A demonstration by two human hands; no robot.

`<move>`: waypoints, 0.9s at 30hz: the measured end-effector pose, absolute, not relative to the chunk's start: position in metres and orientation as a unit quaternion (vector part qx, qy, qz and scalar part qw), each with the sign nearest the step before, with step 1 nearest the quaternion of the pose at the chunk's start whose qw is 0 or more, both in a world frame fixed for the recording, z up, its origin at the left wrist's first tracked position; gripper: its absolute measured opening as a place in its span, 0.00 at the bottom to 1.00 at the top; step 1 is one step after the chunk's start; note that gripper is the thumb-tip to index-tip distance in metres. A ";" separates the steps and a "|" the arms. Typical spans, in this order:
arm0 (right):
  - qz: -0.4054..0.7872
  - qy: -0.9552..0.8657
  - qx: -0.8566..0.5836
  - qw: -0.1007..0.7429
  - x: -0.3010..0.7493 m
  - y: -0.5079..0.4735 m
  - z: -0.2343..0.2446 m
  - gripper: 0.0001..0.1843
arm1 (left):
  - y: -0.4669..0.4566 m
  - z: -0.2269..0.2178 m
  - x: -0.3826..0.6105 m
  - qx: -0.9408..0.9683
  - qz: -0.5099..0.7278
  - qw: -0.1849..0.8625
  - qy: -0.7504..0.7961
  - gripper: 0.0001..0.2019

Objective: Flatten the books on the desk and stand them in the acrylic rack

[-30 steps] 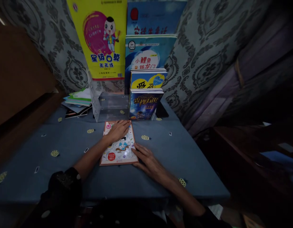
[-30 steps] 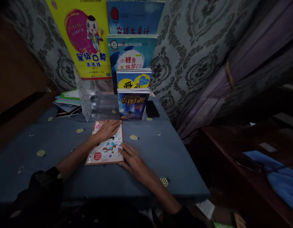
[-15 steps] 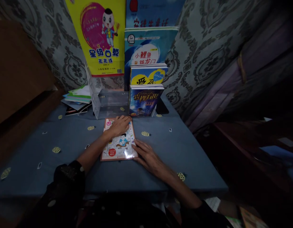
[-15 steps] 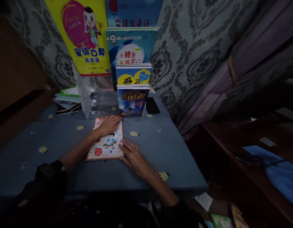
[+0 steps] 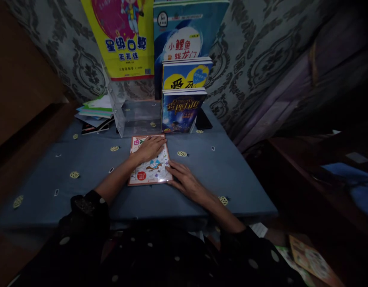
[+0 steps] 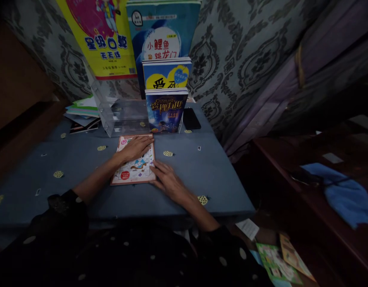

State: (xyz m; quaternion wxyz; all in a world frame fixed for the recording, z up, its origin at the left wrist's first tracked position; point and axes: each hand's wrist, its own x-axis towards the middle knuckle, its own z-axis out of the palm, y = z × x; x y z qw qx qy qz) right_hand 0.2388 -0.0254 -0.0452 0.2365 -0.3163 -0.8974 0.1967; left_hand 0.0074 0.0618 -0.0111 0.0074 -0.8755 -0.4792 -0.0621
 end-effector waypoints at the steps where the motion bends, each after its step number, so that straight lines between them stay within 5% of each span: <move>1: 0.204 -0.894 -0.316 0.244 0.240 -0.025 -0.047 0.27 | 0.061 -0.011 0.009 -0.873 -0.062 0.009 -0.483 0.22; 13: 0.223 -0.866 -0.357 0.272 0.246 -0.023 -0.052 0.43 | 0.004 -0.008 0.020 -0.907 -0.082 -0.049 -0.409 0.22; 27: 0.238 -0.870 -0.325 0.283 0.245 -0.020 -0.054 0.35 | -0.065 -0.002 0.023 -0.918 -0.072 -0.119 -0.371 0.24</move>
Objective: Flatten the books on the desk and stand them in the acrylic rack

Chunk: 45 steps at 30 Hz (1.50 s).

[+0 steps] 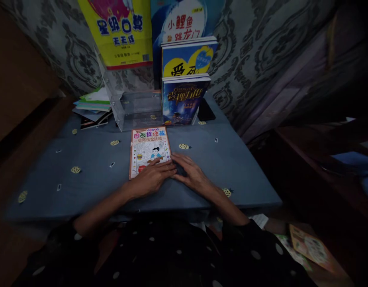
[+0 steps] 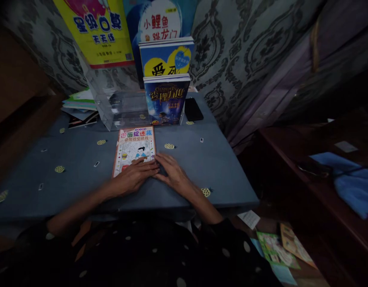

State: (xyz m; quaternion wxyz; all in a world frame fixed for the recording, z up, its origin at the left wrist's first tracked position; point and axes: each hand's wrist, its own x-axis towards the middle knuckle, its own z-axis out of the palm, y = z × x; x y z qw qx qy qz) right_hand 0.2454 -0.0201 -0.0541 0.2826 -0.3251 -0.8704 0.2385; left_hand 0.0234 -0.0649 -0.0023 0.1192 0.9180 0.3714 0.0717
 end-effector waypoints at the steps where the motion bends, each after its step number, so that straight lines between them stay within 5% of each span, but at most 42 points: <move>1: 0.242 -0.874 -0.312 0.283 0.246 -0.020 -0.053 0.35 | -0.066 -0.003 0.024 0.917 0.073 0.117 0.375 0.23; 12: 0.248 -0.881 -0.286 0.284 0.247 -0.020 -0.047 0.25 | -0.109 -0.012 0.021 0.891 0.059 0.062 0.445 0.31; 29: 0.140 -0.918 -0.287 0.234 0.233 -0.030 -0.031 0.17 | -0.170 -0.032 -0.037 0.813 0.114 -0.054 0.569 0.26; 39: 0.240 -0.955 -0.151 0.087 0.125 -0.023 -0.003 0.27 | -0.168 -0.033 -0.031 0.804 0.155 -0.055 0.572 0.27; 45: 0.205 -0.957 -0.184 0.087 0.106 0.036 -0.011 0.27 | -0.166 -0.040 -0.032 0.798 0.161 -0.070 0.576 0.30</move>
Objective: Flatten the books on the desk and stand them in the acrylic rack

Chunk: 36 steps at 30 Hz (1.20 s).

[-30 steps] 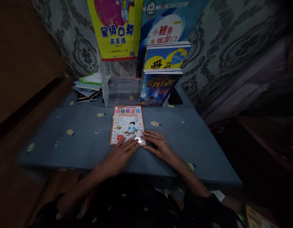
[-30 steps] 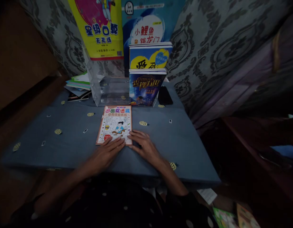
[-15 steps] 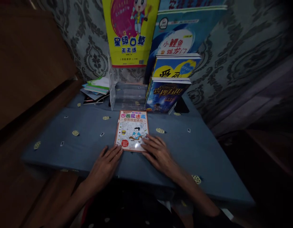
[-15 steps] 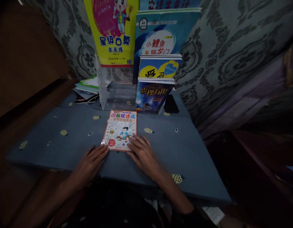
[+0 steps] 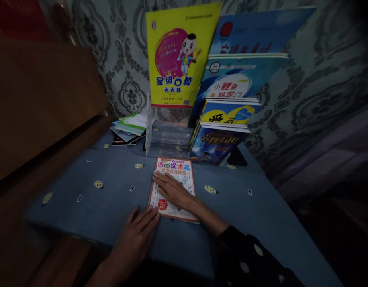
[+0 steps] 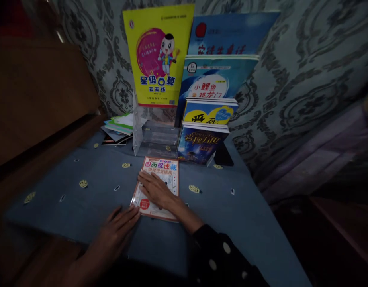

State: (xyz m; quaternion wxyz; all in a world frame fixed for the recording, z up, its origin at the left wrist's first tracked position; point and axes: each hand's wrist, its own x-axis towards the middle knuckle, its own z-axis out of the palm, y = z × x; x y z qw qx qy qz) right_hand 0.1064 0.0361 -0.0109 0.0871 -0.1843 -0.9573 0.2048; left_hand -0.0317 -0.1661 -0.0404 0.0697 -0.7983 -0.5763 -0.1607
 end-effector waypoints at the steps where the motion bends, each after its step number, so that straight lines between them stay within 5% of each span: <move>1: 0.196 -0.956 -0.199 0.090 0.105 0.046 -0.011 0.28 | -0.166 -0.040 -0.032 -0.799 -0.159 0.075 -0.576 0.30; 20: 0.075 -0.929 -0.337 0.131 0.140 0.057 -0.036 0.28 | -0.176 -0.010 -0.016 -0.796 -0.263 0.119 -0.532 0.12; 36: 0.108 -0.929 -0.329 0.129 0.144 0.044 -0.028 0.29 | -0.028 -0.012 -0.039 -0.737 -0.131 0.029 -0.662 0.19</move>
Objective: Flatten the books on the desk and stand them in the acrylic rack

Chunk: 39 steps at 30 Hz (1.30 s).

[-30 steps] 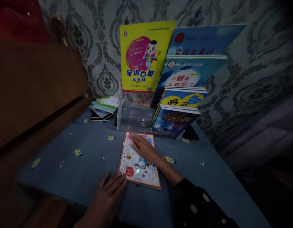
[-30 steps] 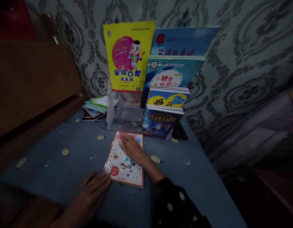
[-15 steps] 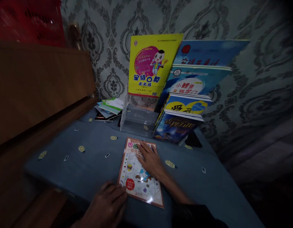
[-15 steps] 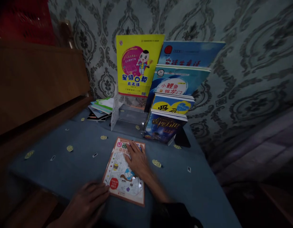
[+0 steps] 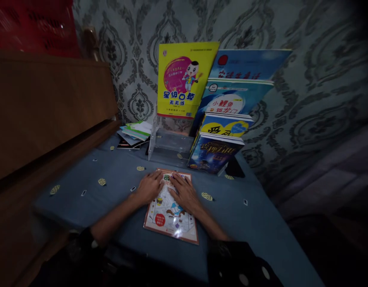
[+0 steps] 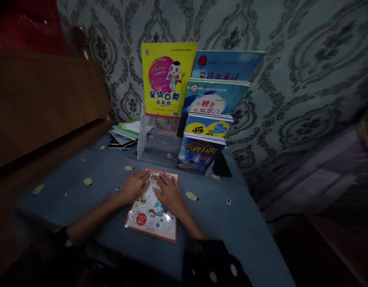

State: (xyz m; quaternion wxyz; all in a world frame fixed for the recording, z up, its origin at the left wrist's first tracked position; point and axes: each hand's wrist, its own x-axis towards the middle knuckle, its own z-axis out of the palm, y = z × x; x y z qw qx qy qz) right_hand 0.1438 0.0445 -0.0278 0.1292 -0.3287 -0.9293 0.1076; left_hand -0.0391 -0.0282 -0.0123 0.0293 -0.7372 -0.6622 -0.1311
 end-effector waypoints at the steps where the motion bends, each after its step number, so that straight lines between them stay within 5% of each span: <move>1: 0.109 -0.929 -0.329 0.127 0.144 0.044 -0.027 0.29 | -0.020 -0.014 -0.038 -0.729 -0.131 0.029 -0.671 0.19; 10: 0.101 -0.860 -0.478 0.144 0.152 0.052 -0.030 0.33 | -0.011 -0.023 -0.041 -0.722 -0.160 0.033 -0.673 0.20; 39: 0.153 -0.831 -0.471 0.254 0.172 0.068 -0.048 0.27 | -0.008 -0.033 -0.054 -0.720 -0.205 0.005 -0.663 0.19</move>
